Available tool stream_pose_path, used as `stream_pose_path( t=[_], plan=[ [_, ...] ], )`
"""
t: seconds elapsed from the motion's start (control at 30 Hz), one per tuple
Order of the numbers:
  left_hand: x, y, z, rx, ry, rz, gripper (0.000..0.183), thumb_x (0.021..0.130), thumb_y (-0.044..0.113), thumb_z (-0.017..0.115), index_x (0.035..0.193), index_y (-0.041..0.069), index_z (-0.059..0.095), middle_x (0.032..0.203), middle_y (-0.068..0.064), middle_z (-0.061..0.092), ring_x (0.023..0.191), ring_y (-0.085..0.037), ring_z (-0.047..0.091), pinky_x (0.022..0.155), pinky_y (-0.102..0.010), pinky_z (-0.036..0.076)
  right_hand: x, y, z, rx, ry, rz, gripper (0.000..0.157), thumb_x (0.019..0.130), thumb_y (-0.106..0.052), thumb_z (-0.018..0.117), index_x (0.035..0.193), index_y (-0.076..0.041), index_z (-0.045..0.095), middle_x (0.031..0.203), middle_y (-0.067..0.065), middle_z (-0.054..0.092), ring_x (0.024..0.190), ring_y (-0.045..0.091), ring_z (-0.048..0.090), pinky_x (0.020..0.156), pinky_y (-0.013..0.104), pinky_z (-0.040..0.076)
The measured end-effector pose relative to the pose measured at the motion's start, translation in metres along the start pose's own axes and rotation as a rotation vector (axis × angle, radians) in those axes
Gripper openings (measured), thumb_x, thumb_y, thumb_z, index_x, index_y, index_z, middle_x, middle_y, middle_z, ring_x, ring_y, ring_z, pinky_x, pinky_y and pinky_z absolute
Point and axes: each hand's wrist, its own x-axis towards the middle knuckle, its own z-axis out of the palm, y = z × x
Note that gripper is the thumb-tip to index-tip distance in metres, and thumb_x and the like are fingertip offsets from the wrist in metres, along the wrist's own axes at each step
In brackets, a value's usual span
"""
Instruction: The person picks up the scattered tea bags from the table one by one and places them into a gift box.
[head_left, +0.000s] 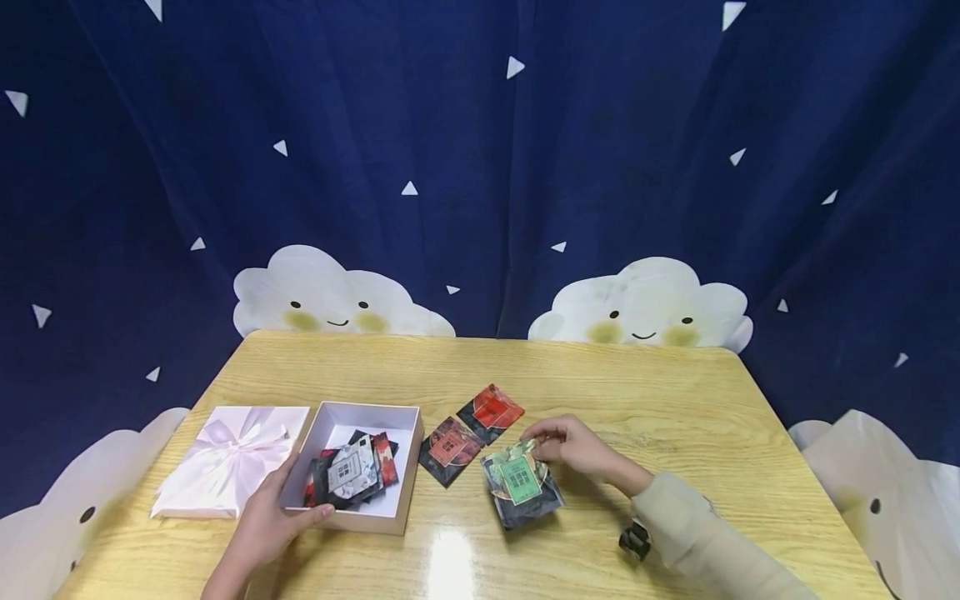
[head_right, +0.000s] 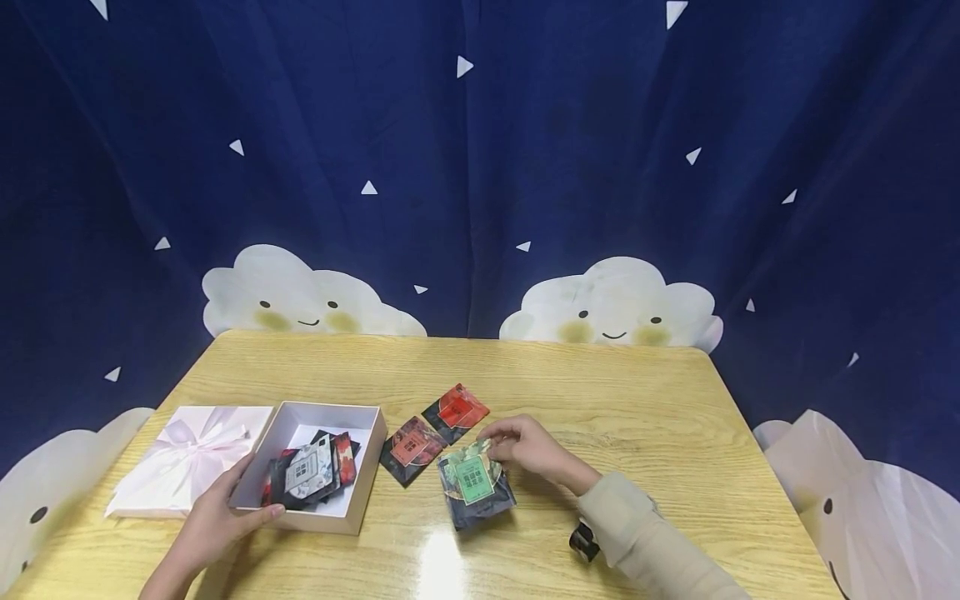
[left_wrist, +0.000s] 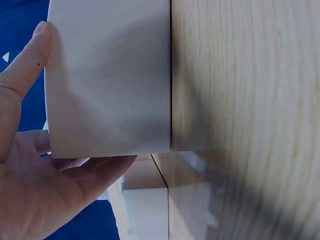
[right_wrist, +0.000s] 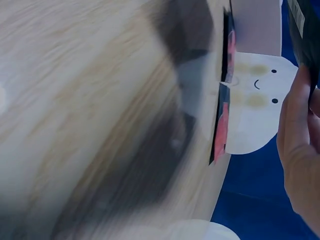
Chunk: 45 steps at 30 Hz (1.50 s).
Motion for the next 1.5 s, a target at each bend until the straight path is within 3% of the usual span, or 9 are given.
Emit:
stream_pose_path(
  t=[0.37,0.67,1.17,1.5],
  plan=[
    [0.001,0.001,0.0,0.015,-0.001,-0.001,0.096,0.064,0.026,0.082,0.133,-0.016,0.029,0.127,-0.04,0.037,0.115,-0.055,0.035,0.091,-0.061,0.033,0.018,-0.015,0.007,0.112,0.061,0.05,0.032,0.081,0.002,0.06,0.111,0.013,0.057,0.083,0.006,0.059,0.071,0.011,0.058,0.067,0.028,0.054],
    [0.001,0.0,0.0,-0.008,-0.003,0.0,0.095,0.065,0.024,0.082,0.133,-0.016,0.029,0.127,-0.04,0.037,0.115,-0.054,0.035,0.091,-0.061,0.033,0.039,-0.032,0.019,0.123,0.095,0.03,0.034,0.081,0.0,0.062,0.111,0.014,0.057,0.083,0.005,0.061,0.071,0.01,0.058,0.072,0.045,0.053],
    [0.0,-0.002,0.0,-0.009,0.001,-0.001,0.096,0.064,0.024,0.082,0.133,-0.015,0.029,0.127,-0.04,0.037,0.116,-0.054,0.035,0.091,-0.061,0.033,0.073,-0.052,0.043,0.208,0.111,0.053,0.031,0.082,0.002,0.06,0.112,0.012,0.058,0.078,0.003,0.054,0.062,0.007,0.055,0.059,0.022,0.051],
    [0.001,0.0,0.0,-0.018,0.013,0.013,0.095,0.064,0.023,0.083,0.132,-0.016,0.03,0.127,-0.04,0.037,0.115,-0.054,0.035,0.091,-0.061,0.032,0.089,-0.06,0.061,0.226,0.087,0.034,0.032,0.083,0.004,0.059,0.112,0.013,0.056,0.078,0.003,0.053,0.063,0.007,0.056,0.067,0.034,0.055]
  ],
)
